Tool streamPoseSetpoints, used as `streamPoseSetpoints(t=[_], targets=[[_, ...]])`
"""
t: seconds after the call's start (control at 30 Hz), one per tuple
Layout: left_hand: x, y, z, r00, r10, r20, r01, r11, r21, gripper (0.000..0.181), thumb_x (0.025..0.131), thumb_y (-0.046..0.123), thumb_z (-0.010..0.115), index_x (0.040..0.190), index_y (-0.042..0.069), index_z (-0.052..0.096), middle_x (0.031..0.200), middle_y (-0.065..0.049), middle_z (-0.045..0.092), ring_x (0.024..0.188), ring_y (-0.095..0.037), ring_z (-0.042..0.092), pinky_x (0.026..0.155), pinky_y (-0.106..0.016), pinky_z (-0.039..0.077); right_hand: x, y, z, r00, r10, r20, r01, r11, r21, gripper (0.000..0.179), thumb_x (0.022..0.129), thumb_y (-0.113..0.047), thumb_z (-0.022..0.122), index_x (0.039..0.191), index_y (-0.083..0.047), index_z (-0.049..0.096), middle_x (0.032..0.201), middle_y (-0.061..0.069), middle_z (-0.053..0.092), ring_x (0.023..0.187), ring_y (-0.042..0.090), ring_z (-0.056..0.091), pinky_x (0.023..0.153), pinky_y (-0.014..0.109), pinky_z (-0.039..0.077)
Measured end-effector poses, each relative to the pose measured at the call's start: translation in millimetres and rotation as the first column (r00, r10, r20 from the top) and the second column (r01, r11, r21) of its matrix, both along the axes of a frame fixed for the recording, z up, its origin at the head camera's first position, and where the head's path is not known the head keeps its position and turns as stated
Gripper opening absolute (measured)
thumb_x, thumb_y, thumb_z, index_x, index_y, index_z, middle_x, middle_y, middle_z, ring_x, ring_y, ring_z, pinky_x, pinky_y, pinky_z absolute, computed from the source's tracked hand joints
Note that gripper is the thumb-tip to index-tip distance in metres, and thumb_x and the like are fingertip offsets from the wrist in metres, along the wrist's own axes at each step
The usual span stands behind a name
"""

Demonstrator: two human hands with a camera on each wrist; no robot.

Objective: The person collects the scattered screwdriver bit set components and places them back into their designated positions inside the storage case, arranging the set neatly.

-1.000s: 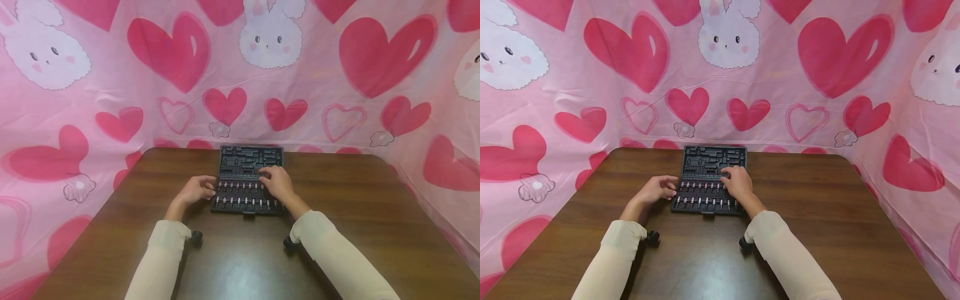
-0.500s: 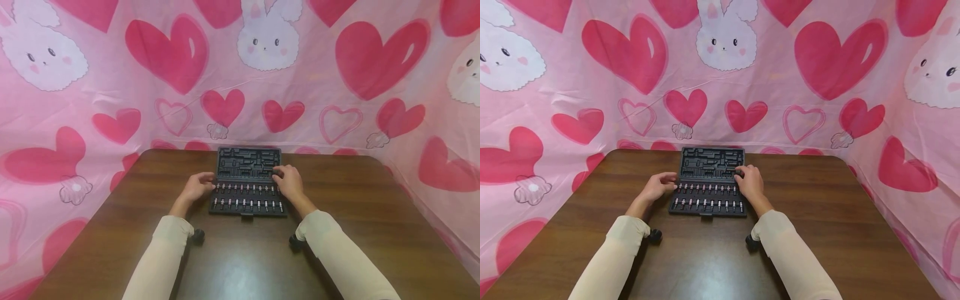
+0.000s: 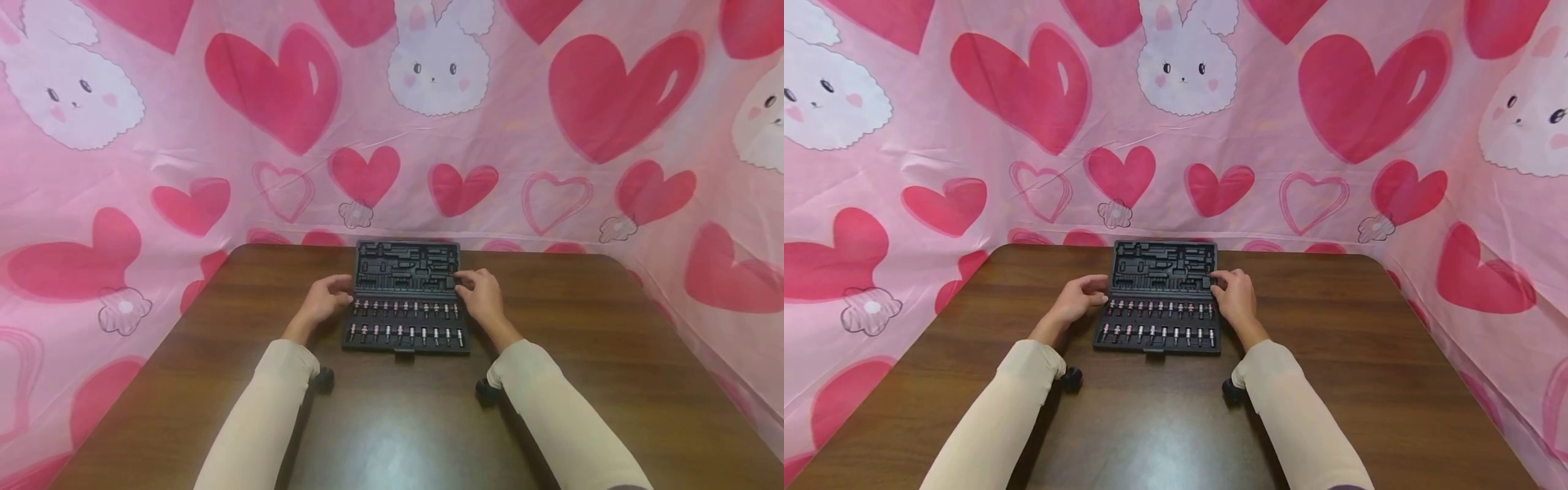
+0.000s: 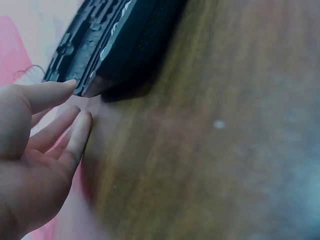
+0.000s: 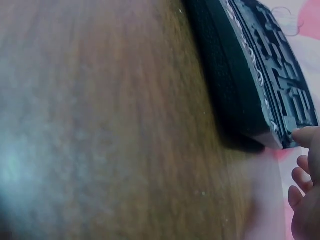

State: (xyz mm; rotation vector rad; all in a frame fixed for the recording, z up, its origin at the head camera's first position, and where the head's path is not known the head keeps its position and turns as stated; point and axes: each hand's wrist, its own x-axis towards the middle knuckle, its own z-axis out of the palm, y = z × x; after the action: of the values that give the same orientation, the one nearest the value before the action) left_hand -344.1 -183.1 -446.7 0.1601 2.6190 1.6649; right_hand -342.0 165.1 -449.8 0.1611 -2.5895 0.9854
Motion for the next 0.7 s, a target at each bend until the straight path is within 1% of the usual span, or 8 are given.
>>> streamPoseSetpoints(t=[0.1, 0.2, 0.33, 0.43, 0.57, 0.7], targets=[[-5.5, 1.1, 0.4, 1.000, -0.024, -0.012, 0.024, 1.000, 0.014, 0.047, 0.088, -0.002, 0.065, 0.134, 0.003, 0.055, 0.130, -0.018, 0.058, 0.110, -0.032, 0.060, 0.095, -0.045, 0.048, -1.6, 2, -0.7, 1.000, 0.011, -0.008, -0.011, 1.000, -0.014, 0.031, 0.086, -0.008, 0.072, 0.117, -0.007, 0.070, 0.103, 0.019, 0.062, 0.099, 0.036, 0.059, 0.088, 0.051, 0.044], [-9.0, 2.9, 2.1, 0.999, -0.036, 0.001, 0.036, 0.999, 0.036, 0.049, 0.088, -0.003, 0.064, 0.135, 0.003, 0.054, 0.132, -0.018, 0.057, 0.110, -0.033, 0.060, 0.095, -0.046, 0.048, -2.7, 3, -1.1, 1.000, 0.027, -0.003, -0.027, 0.999, -0.034, 0.035, 0.086, -0.006, 0.072, 0.121, -0.006, 0.067, 0.108, 0.020, 0.066, 0.102, 0.036, 0.061, 0.092, 0.051, 0.043], [-11.4, 6.5, 5.4, 0.999, -0.040, 0.023, 0.039, 0.998, 0.042, 0.050, 0.089, -0.003, 0.063, 0.138, 0.005, 0.052, 0.135, -0.017, 0.055, 0.112, -0.033, 0.059, 0.095, -0.046, 0.048, -3.3, 3, -0.8, 0.999, 0.041, 0.016, -0.039, 0.995, -0.089, 0.040, 0.087, -0.004, 0.070, 0.126, -0.006, 0.063, 0.112, 0.020, 0.067, 0.102, 0.035, 0.064, 0.093, 0.050, 0.045], [-11.5, 8.6, 8.3, 0.999, -0.030, 0.032, 0.029, 0.999, 0.043, 0.051, 0.089, -0.002, 0.063, 0.139, 0.007, 0.052, 0.136, -0.016, 0.055, 0.113, -0.033, 0.058, 0.095, -0.046, 0.047, -3.7, 2, 0.1, 0.998, 0.046, 0.037, -0.042, 0.993, -0.110, 0.043, 0.087, -0.003, 0.070, 0.130, -0.007, 0.061, 0.113, 0.020, 0.067, 0.103, 0.035, 0.064, 0.092, 0.050, 0.046], [-12.6, 10.0, 11.1, 0.999, -0.019, 0.040, 0.018, 0.999, 0.032, 0.052, 0.090, -0.001, 0.063, 0.140, 0.008, 0.051, 0.136, -0.015, 0.054, 0.113, -0.033, 0.058, 0.095, -0.046, 0.047, -4.0, 0, 2.4, 0.997, 0.049, 0.061, -0.042, 0.994, -0.104, 0.046, 0.087, -0.001, 0.068, 0.132, -0.006, 0.059, 0.115, 0.021, 0.066, 0.105, 0.035, 0.063, 0.093, 0.050, 0.046], [-13.7, 10.2, 13.2, 1.000, -0.013, 0.025, 0.012, 0.999, 0.030, 0.052, 0.090, -0.001, 0.064, 0.140, 0.008, 0.052, 0.136, -0.015, 0.054, 0.116, -0.033, 0.055, 0.097, -0.047, 0.046, -3.4, -3, 4.6, 0.997, 0.047, 0.069, -0.039, 0.993, -0.111, 0.050, 0.087, 0.002, 0.067, 0.135, -0.005, 0.056, 0.115, 0.022, 0.066, 0.104, 0.035, 0.064, 0.094, 0.049, 0.046]])
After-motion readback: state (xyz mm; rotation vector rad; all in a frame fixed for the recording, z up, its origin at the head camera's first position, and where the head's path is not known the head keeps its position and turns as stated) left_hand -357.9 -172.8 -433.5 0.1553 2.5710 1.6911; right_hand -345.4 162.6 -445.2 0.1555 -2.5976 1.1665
